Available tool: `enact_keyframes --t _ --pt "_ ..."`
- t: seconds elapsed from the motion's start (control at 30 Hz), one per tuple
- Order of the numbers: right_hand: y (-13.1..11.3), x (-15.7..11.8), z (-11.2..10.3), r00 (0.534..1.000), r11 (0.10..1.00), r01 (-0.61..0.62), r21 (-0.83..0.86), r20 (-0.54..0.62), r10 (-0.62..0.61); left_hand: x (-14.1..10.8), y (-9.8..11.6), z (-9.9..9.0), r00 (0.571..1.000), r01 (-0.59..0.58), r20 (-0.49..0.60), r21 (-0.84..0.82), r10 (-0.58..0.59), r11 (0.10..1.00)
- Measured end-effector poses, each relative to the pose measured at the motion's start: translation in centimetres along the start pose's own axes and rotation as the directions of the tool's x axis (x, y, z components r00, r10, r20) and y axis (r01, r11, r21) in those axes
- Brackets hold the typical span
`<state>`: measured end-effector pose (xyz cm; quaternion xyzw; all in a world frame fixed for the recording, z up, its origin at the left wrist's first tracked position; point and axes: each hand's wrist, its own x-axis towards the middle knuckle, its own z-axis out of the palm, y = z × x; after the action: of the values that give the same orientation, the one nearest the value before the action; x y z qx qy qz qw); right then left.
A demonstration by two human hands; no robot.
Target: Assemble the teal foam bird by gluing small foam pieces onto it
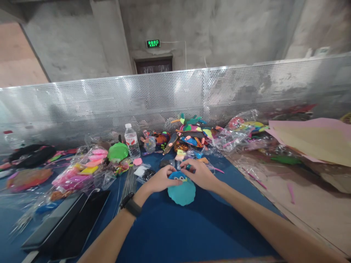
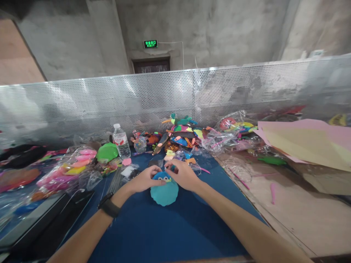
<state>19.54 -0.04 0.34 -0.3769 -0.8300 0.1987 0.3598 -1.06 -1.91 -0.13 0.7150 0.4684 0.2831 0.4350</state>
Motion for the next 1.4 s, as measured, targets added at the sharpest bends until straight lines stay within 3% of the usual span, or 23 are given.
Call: enact_keyframes --t 0.13,0.27,0.43,0.63,1.4 --pt "0.2 0.1 0.0 0.996 1.000 0.021 -0.002 -0.081 -0.021 0.1 0.6 0.0 1.000 -0.011 -0.002 -0.189 0.011 0.982" --pt "0.5 0.2 0.1 0.993 0.997 0.019 -0.080 -0.111 -0.028 0.1 0.9 -0.1 1.000 -0.001 -0.026 -0.217 -0.005 0.976" --pt "0.5 0.2 0.0 0.993 0.997 0.066 -0.028 -0.100 -0.069 -0.2 1.3 -0.1 0.996 0.032 -0.072 -0.228 -0.050 0.973" --pt "0.3 0.2 0.0 0.997 0.998 0.036 -0.056 -0.068 -0.039 -0.4 2.0 0.0 0.992 0.091 -0.056 -0.300 -0.113 0.950" --pt "-0.3 0.1 -0.3 0.997 0.997 0.073 -0.014 -0.029 -0.073 -0.6 2.2 -0.1 0.995 0.066 -0.056 -0.233 -0.082 0.970"
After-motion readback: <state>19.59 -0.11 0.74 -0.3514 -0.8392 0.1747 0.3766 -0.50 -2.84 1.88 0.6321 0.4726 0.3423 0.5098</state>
